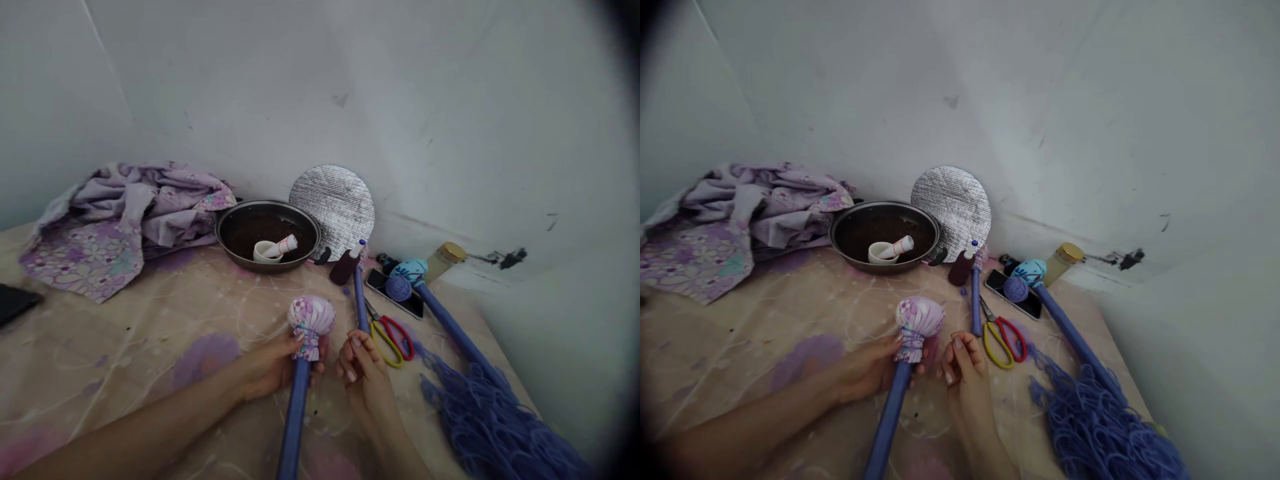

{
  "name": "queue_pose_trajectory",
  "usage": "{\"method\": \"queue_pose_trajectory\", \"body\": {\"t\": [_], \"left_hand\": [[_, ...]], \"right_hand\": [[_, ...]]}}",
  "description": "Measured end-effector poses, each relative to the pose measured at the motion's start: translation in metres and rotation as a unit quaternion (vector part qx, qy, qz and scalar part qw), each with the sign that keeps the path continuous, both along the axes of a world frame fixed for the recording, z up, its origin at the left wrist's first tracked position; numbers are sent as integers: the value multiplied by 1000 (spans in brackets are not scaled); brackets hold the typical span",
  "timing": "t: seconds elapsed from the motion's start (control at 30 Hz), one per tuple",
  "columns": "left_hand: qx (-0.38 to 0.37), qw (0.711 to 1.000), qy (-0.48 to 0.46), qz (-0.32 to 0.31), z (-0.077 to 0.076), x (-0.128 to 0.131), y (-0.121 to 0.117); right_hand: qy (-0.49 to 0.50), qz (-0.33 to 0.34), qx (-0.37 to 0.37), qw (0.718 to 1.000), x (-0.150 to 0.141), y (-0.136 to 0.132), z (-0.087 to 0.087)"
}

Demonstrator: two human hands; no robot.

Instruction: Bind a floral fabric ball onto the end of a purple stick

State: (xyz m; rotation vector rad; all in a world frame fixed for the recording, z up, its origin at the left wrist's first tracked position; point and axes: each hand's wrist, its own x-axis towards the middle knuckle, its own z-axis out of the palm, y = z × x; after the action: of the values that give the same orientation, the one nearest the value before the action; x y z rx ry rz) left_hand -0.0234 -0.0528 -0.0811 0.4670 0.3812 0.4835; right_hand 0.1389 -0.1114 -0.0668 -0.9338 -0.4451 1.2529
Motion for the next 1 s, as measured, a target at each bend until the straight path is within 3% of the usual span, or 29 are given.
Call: {"method": "queue_pose_trajectory", "body": {"t": [0.17, 0.43, 0.73, 1.0], "left_hand": [[21, 1000, 2, -8, 3, 1, 2], [24, 999, -21, 2, 10, 4, -1], [9, 996, 37, 81, 6, 7, 0], [57, 996, 22, 64, 12, 4, -1]], "right_hand": [[-21, -3, 0, 1000, 0, -1, 3], [-45, 2, 18, 999, 1, -6, 22], [1, 47, -3, 999, -10, -13, 35], [15, 71, -26, 997, -20, -25, 56]]}}
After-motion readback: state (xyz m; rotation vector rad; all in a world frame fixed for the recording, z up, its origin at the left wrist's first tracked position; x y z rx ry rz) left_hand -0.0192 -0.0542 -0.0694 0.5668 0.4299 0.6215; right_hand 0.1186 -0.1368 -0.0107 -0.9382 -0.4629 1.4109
